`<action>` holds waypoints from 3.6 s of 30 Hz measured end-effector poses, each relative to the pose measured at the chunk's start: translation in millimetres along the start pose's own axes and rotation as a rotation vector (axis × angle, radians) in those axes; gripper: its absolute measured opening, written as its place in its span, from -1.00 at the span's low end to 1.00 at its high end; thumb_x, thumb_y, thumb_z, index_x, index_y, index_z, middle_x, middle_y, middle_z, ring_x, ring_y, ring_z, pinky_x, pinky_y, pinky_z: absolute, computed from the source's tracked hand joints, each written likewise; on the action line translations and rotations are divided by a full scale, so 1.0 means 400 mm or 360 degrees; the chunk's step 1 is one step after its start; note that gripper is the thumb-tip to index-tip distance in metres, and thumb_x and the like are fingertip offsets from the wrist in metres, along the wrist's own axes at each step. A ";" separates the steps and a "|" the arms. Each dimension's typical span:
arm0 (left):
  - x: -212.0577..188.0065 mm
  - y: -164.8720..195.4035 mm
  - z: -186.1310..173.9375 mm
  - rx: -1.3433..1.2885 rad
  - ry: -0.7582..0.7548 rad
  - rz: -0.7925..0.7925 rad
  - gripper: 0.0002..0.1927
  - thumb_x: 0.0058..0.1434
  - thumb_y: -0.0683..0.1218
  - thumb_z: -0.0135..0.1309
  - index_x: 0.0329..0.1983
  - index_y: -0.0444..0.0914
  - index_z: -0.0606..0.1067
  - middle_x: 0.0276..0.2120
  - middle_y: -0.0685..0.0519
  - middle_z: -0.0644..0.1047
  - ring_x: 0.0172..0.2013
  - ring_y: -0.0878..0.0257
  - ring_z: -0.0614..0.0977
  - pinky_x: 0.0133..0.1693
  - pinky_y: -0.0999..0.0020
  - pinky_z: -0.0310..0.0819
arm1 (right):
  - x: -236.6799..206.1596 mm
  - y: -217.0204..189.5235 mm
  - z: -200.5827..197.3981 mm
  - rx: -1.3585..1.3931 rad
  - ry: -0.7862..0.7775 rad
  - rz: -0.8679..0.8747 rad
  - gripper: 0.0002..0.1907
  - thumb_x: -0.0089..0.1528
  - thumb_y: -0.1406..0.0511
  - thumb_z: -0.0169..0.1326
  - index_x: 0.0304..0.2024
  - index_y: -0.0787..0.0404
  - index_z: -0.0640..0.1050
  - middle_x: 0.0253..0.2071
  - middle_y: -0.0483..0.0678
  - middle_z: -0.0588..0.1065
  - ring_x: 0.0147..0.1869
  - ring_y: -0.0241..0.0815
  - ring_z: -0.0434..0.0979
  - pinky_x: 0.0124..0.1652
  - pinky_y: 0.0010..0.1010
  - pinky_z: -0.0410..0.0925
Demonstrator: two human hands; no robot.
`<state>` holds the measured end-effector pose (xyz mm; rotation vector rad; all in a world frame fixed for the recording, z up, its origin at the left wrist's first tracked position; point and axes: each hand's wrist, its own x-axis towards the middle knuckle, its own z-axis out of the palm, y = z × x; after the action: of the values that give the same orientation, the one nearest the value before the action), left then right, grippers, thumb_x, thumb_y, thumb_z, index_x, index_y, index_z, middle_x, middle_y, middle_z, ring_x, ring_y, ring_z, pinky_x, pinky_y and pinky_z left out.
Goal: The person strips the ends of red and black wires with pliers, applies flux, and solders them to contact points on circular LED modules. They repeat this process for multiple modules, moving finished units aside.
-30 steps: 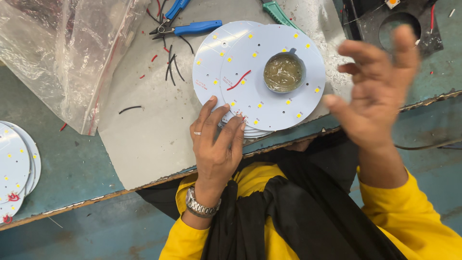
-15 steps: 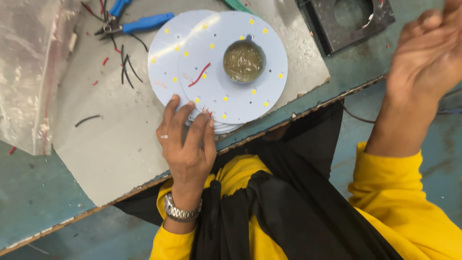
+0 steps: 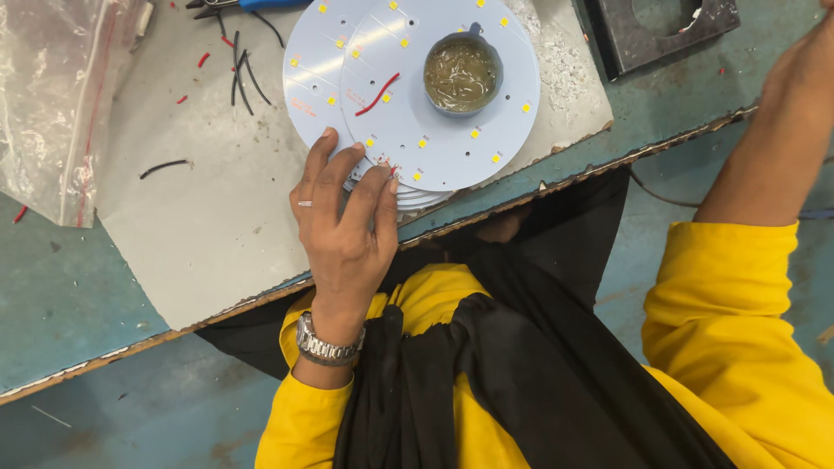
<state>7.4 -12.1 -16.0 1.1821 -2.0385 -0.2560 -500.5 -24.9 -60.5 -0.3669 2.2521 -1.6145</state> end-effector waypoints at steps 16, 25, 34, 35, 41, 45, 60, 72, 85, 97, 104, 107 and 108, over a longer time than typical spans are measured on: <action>0.009 0.012 0.001 0.0002 0.0044 0.0015 -0.85 0.28 -0.22 0.27 -0.10 -0.24 0.62 0.06 -0.03 0.53 0.29 -0.10 0.49 0.21 0.07 0.31 | -0.230 -0.023 -0.215 0.1661 -0.0593 -0.0096 -0.71 0.53 0.09 0.00 0.03 0.18 0.47 -0.30 -0.10 0.47 -0.36 -0.34 0.42 -0.40 -0.68 0.19; 0.010 0.011 0.002 0.0021 0.0051 0.0004 -0.85 0.26 -0.20 0.25 -0.10 -0.24 0.62 0.06 -0.03 0.54 0.29 -0.08 0.48 0.16 0.09 0.29 | -0.247 -0.034 -0.150 0.1846 -0.0851 0.0305 -0.65 0.55 0.05 0.03 -0.11 0.18 0.53 -0.37 -0.20 0.46 -0.40 -0.42 0.41 -0.43 -0.71 0.18; 0.023 0.010 0.002 0.0021 0.0091 0.0020 -0.86 0.23 -0.19 0.24 -0.14 -0.26 0.62 0.00 -0.06 0.55 0.25 -0.09 0.50 0.11 0.10 0.31 | -0.310 -0.069 -0.060 0.1689 -0.0920 0.0160 -0.68 0.55 0.06 0.05 -0.09 0.16 0.57 -0.39 -0.15 0.47 -0.40 -0.33 0.39 -0.40 -0.60 0.22; 0.027 0.015 0.001 0.0013 0.0098 0.0017 -0.86 0.22 -0.19 0.23 -0.15 -0.26 0.62 -0.01 -0.06 0.55 0.23 -0.09 0.51 0.10 0.10 0.31 | -0.320 -0.076 -0.044 0.1672 -0.0980 0.0104 -0.68 0.54 0.08 0.04 -0.11 0.17 0.56 -0.41 -0.15 0.46 -0.42 -0.34 0.35 -0.40 -0.58 0.19; 0.031 0.020 0.004 0.0005 0.0116 -0.0023 -0.86 0.19 -0.18 0.22 -0.18 -0.24 0.63 -0.03 -0.05 0.55 0.22 -0.05 0.51 0.09 0.11 0.28 | -0.371 -0.108 0.014 0.1718 -0.1155 0.0092 -0.70 0.47 0.15 0.00 -0.05 0.23 0.61 -0.41 -0.15 0.47 -0.40 -0.32 0.31 -0.34 -0.51 0.18; 0.025 0.015 0.010 0.0015 0.0102 -0.0029 -0.85 0.19 -0.17 0.21 -0.18 -0.24 0.63 -0.02 -0.04 0.56 0.23 -0.06 0.50 0.09 0.11 0.27 | -0.387 -0.113 0.021 0.1717 -0.1227 0.0085 -0.69 0.45 0.16 0.00 -0.05 0.24 0.63 -0.41 -0.14 0.47 -0.41 -0.32 0.31 -0.35 -0.51 0.18; 0.014 -0.004 0.011 0.0014 0.0093 0.0053 -0.79 0.24 -0.21 0.26 -0.06 -0.24 0.59 0.05 -0.07 0.54 0.27 -0.08 0.48 0.12 0.04 0.31 | -0.515 -0.203 0.066 0.0912 -0.1155 -0.0870 -0.75 0.33 0.29 0.20 -0.12 0.37 0.48 -0.30 0.11 0.54 -0.48 -0.23 0.47 -0.48 -0.52 0.32; 0.019 0.000 0.005 0.0024 0.0066 0.0032 -0.80 0.28 -0.18 0.25 -0.03 -0.23 0.59 0.07 -0.07 0.54 0.28 -0.06 0.48 0.15 0.05 0.31 | -0.597 -0.295 0.147 0.0047 -0.1570 -0.1258 -0.76 0.21 0.30 0.19 -0.19 0.38 0.59 -0.40 -0.14 0.52 -0.47 -0.51 0.39 -0.43 -0.72 0.21; 0.018 0.002 0.005 0.0038 0.0056 0.0030 -0.80 0.30 -0.17 0.25 -0.03 -0.26 0.60 0.06 -0.08 0.54 0.29 -0.07 0.47 0.15 0.04 0.32 | -0.602 -0.331 0.176 -0.0159 -0.1661 -0.1612 -0.79 0.23 0.30 0.19 -0.20 0.36 0.62 -0.44 -0.05 0.55 -0.49 -0.41 0.49 -0.43 -0.64 0.29; 0.015 0.000 0.008 0.0022 0.0050 0.0023 -0.80 0.27 -0.19 0.26 -0.05 -0.24 0.59 0.06 -0.07 0.54 0.30 -0.07 0.47 0.15 0.04 0.31 | -0.563 -0.235 0.139 0.0624 -0.1321 -0.1210 -0.72 0.36 0.29 0.23 -0.03 0.33 0.44 -0.19 0.12 0.54 -0.27 -0.15 0.58 -0.23 -0.46 0.46; 0.016 0.004 0.005 0.0023 0.0039 0.0008 -0.80 0.26 -0.19 0.26 -0.05 -0.23 0.58 0.07 -0.06 0.53 0.30 -0.06 0.47 0.16 0.05 0.32 | -0.564 -0.086 0.169 0.1061 -0.1045 -0.0967 -0.57 0.52 0.12 0.16 0.23 0.26 0.37 0.02 0.06 0.44 0.00 -0.08 0.54 0.01 -0.35 0.42; 0.018 0.002 0.001 0.0069 0.0029 0.0030 -0.80 0.27 -0.19 0.26 -0.05 -0.23 0.58 0.07 -0.06 0.53 0.30 -0.05 0.47 0.14 0.06 0.29 | -0.587 -0.061 0.182 0.1120 -0.1184 -0.0748 -0.54 0.54 0.09 0.14 0.29 0.19 0.32 0.01 0.04 0.43 0.11 -0.07 0.49 0.17 -0.18 0.40; 0.019 0.002 -0.001 0.0072 0.0020 0.0033 -0.80 0.27 -0.18 0.25 -0.05 -0.23 0.58 0.07 -0.05 0.53 0.29 -0.04 0.48 0.14 0.07 0.28 | -0.594 -0.059 0.185 0.1152 -0.1226 -0.0681 -0.54 0.53 0.08 0.14 0.29 0.17 0.31 -0.01 0.03 0.43 0.13 -0.06 0.49 0.19 -0.15 0.41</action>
<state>5.0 -17.7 -11.5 1.1869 -2.0543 -0.1927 -253.7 -0.7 -29.9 -1.0753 0.9884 -1.9011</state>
